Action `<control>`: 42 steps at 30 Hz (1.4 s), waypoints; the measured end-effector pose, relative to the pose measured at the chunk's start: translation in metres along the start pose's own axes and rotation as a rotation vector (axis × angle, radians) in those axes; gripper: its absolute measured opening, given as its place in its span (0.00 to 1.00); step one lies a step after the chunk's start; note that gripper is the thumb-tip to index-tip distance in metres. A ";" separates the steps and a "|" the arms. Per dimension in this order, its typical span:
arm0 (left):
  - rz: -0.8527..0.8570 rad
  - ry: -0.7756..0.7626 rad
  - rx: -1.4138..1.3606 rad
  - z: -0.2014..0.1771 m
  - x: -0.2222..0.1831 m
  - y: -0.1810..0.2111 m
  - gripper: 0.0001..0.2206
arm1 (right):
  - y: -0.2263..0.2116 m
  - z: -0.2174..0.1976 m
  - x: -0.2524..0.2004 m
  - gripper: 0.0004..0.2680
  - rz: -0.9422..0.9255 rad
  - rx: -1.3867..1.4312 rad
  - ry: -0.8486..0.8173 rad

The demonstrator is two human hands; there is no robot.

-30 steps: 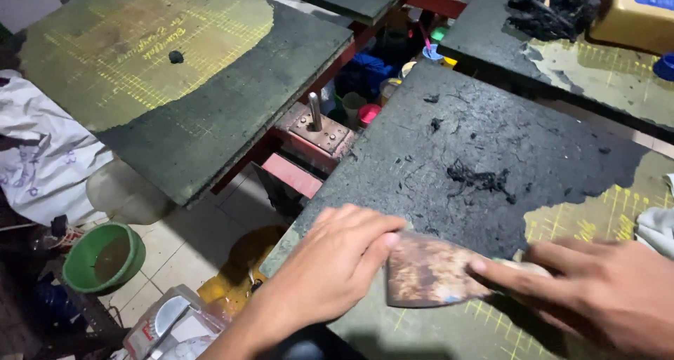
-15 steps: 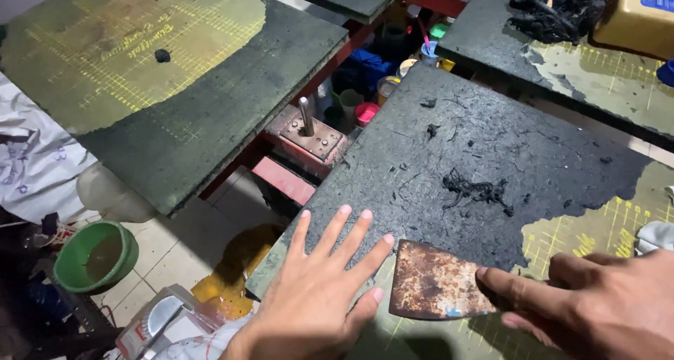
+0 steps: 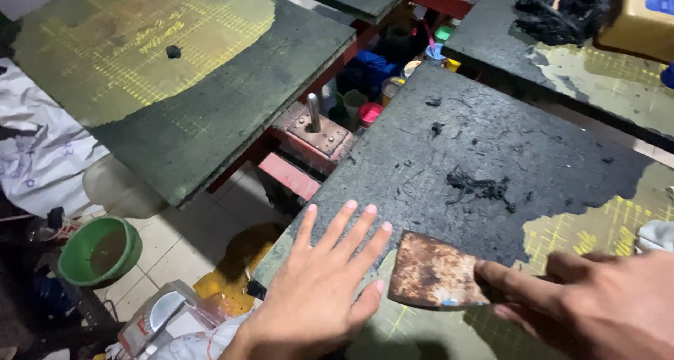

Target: Scraping dried ink or adhesive residue off screen printing platens using a metal scraper.

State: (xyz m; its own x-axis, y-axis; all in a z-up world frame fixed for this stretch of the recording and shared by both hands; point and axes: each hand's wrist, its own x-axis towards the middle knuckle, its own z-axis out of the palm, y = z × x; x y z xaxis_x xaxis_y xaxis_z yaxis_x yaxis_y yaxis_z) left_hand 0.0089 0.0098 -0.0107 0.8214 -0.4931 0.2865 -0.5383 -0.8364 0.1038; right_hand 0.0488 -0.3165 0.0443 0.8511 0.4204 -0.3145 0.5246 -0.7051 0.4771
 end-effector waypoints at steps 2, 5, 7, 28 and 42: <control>-0.011 -0.080 -0.102 -0.003 0.002 -0.002 0.28 | 0.000 0.003 0.001 0.22 -0.045 0.001 0.120; -0.035 -0.128 -0.161 -0.011 0.005 -0.001 0.27 | 0.003 -0.009 0.000 0.23 -0.035 -0.033 -0.199; -0.036 -0.142 -0.153 -0.010 0.006 -0.002 0.28 | 0.000 -0.037 0.008 0.23 -0.055 -0.029 -0.257; 0.043 -0.004 0.094 0.021 -0.006 -0.013 0.29 | 0.000 -0.046 0.020 0.29 -0.078 -0.136 -0.491; -0.042 -0.245 -0.253 0.005 0.006 -0.012 0.27 | -0.001 -0.075 0.016 0.26 -0.061 -0.074 -0.628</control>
State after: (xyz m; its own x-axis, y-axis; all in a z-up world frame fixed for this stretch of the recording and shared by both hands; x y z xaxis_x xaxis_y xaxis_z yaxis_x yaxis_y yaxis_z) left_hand 0.0212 0.0162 -0.0148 0.8481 -0.5280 0.0432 -0.5074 -0.7863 0.3525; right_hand 0.0631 -0.2662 0.1002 0.6570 0.0277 -0.7534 0.5909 -0.6396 0.4917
